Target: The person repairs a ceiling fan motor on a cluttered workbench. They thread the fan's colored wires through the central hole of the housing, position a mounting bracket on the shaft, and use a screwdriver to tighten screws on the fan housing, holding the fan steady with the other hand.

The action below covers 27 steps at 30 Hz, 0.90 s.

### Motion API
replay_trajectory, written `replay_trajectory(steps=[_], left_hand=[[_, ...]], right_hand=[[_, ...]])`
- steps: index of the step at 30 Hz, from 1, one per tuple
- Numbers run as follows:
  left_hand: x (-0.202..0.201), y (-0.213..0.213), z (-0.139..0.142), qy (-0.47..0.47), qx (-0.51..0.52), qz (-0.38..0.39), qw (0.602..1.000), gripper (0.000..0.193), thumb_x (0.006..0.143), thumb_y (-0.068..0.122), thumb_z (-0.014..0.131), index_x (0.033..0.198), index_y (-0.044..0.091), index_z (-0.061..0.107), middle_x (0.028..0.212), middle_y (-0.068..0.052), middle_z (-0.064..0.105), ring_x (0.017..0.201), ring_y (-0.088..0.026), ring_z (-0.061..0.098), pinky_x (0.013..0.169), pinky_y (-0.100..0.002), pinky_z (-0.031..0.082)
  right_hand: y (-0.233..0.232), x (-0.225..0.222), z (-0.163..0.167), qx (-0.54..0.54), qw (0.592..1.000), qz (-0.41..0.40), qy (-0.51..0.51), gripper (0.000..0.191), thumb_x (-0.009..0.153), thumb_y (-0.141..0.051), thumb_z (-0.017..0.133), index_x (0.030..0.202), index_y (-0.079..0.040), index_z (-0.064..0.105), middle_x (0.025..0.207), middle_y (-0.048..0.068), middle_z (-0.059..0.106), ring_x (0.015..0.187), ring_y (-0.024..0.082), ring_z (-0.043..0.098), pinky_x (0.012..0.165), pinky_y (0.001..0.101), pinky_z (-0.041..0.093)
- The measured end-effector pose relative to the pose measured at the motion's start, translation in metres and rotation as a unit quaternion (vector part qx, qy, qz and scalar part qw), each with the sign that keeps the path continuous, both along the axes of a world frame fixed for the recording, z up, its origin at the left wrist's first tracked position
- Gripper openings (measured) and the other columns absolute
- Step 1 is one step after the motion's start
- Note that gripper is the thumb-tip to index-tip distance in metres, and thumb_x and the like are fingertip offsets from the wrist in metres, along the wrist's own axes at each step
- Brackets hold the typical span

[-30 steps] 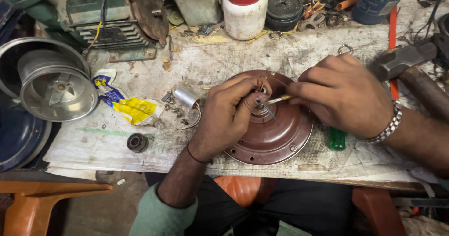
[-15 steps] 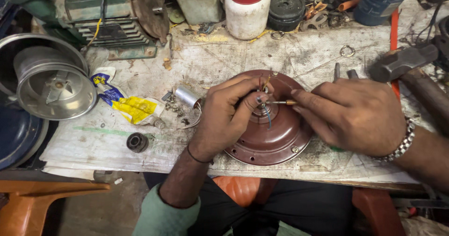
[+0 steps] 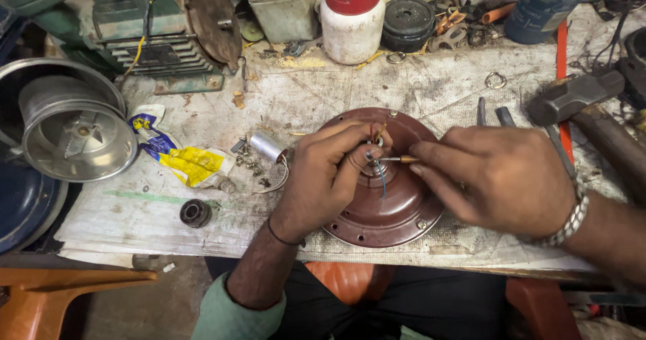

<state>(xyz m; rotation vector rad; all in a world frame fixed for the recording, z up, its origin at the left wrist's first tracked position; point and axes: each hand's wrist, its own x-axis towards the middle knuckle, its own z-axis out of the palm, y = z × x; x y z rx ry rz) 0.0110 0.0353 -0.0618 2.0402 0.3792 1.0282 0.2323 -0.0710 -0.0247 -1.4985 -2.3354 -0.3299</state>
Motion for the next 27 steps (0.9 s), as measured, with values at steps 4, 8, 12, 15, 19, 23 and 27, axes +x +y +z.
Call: replay_trajectory(steps=[4, 8, 12, 15, 19, 23, 27], left_hand=[[0.001, 0.000, 0.000, 0.002, 0.018, 0.001, 1.000, 0.016, 0.101, 0.000, 0.060, 0.114, -0.001, 0.068, 0.111, -0.013, 0.075, 0.105, -0.027, 0.076, 0.093, -0.033, 0.059], [0.000, -0.001, 0.001, 0.005, 0.029, 0.000, 1.000, 0.018, 0.100, 0.000, 0.058, 0.115, 0.000, 0.068, 0.109, -0.014, 0.074, 0.103, -0.028, 0.076, 0.090, -0.033, 0.060], [-0.001, -0.002, 0.002, 0.010, 0.012, -0.001, 1.000, 0.017, 0.100, 0.000, 0.059, 0.114, 0.001, 0.068, 0.104, -0.014, 0.074, 0.094, -0.026, 0.076, 0.083, -0.033, 0.059], [-0.001, -0.004, 0.001, 0.011, 0.003, 0.003, 1.000, 0.016, 0.099, 0.001, 0.060, 0.113, 0.001, 0.069, 0.102, -0.013, 0.074, 0.090, -0.025, 0.075, 0.081, -0.033, 0.058], [-0.001, -0.005, 0.002, -0.006, 0.002, 0.001, 1.000, 0.017, 0.100, 0.001, 0.060, 0.115, 0.001, 0.068, 0.104, -0.012, 0.074, 0.091, -0.024, 0.076, 0.081, -0.032, 0.059], [-0.002, -0.006, 0.002, 0.001, 0.011, 0.010, 1.000, 0.017, 0.098, -0.001, 0.062, 0.114, 0.001, 0.069, 0.103, -0.012, 0.075, 0.091, -0.022, 0.077, 0.079, -0.031, 0.060], [-0.004, -0.006, 0.004, 0.022, -0.013, -0.003, 1.000, 0.017, 0.098, -0.002, 0.060, 0.112, 0.000, 0.069, 0.101, -0.012, 0.075, 0.089, -0.021, 0.077, 0.078, -0.030, 0.059]], right_hand=[[0.020, 0.017, -0.006, -0.098, 0.989, 0.030, 0.109, 0.022, 0.087, -0.025, 0.076, 0.097, -0.006, 0.080, 0.073, 0.006, 0.075, 0.045, 0.014, 0.066, 0.043, 0.0307, 0.053], [0.029, 0.028, -0.007, -0.103, 0.971, 0.120, 0.182, 0.022, 0.088, -0.024, 0.071, 0.096, -0.004, 0.076, 0.081, 0.008, 0.075, 0.065, 0.020, 0.074, 0.055, 0.0322, 0.058], [0.035, 0.028, -0.002, -0.120, 0.986, 0.093, 0.076, 0.019, 0.079, -0.021, 0.074, 0.087, -0.004, 0.074, 0.064, 0.010, 0.071, 0.046, 0.023, 0.068, 0.044, 0.0386, 0.055], [0.036, 0.027, -0.002, -0.040, 0.991, 0.128, -0.002, 0.022, 0.081, -0.021, 0.075, 0.091, -0.002, 0.069, 0.066, 0.013, 0.069, 0.047, 0.026, 0.067, 0.044, 0.0404, 0.055], [0.031, 0.027, -0.005, -0.093, 0.984, 0.120, 0.090, 0.016, 0.084, -0.019, 0.072, 0.091, -0.005, 0.068, 0.064, 0.010, 0.069, 0.050, 0.023, 0.068, 0.045, 0.0372, 0.054], [0.027, 0.028, -0.009, -0.160, 0.971, 0.092, 0.150, 0.009, 0.086, -0.017, 0.072, 0.086, -0.008, 0.071, 0.060, 0.007, 0.070, 0.047, 0.019, 0.069, 0.044, 0.0354, 0.054], [0.035, 0.027, -0.013, -0.038, 0.981, 0.173, 0.076, 0.014, 0.085, -0.014, 0.075, 0.091, -0.002, 0.070, 0.062, 0.007, 0.066, 0.047, 0.020, 0.064, 0.043, 0.0348, 0.051]])
